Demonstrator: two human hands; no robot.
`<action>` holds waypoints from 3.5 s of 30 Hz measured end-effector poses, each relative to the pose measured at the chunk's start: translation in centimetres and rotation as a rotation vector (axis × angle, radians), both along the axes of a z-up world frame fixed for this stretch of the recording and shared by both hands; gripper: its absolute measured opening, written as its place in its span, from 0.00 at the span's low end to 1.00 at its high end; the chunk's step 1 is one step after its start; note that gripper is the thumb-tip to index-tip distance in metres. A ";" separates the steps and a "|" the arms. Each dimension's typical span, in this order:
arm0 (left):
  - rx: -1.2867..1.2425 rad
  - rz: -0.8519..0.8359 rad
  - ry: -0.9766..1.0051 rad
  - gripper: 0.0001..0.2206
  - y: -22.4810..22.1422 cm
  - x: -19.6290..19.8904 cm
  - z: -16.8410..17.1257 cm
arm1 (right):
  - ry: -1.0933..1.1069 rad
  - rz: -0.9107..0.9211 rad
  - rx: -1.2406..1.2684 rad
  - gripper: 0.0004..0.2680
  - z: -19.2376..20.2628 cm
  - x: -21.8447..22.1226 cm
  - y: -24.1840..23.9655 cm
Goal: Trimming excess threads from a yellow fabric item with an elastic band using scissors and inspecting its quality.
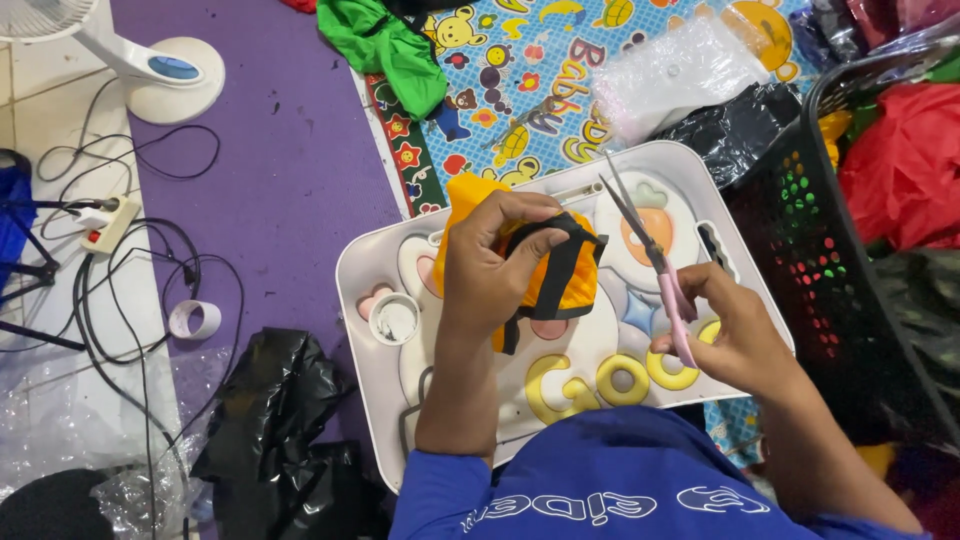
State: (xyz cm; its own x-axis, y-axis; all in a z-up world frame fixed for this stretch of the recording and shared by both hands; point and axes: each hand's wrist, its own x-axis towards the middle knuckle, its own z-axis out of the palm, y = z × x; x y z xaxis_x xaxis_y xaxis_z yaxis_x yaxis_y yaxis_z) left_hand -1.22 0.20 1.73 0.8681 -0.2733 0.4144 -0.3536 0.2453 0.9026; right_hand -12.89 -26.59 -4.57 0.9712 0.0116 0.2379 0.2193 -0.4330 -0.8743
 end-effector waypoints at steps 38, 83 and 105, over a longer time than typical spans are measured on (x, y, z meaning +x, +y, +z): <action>0.005 0.029 0.066 0.06 0.2 -0.4 0.0 | -0.013 0.116 -0.402 0.15 2.7 -1.1 -2.9; 0.206 0.111 -0.118 0.09 0.8 0.0 2.0 | 0.894 -0.154 -1.129 0.13 -4.7 1.8 -5.0; 0.053 0.099 -0.029 0.13 0.3 1.1 -0.3 | -0.573 0.111 -0.096 0.11 6.4 12.2 7.4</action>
State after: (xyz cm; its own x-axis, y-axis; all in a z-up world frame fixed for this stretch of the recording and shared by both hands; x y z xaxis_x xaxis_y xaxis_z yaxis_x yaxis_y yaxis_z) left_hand -0.17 0.50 1.45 0.8798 -0.2091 0.4269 -0.3999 0.1602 0.9025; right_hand -0.67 -19.17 1.80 0.6798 0.1534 0.7172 0.6937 -0.4519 -0.5609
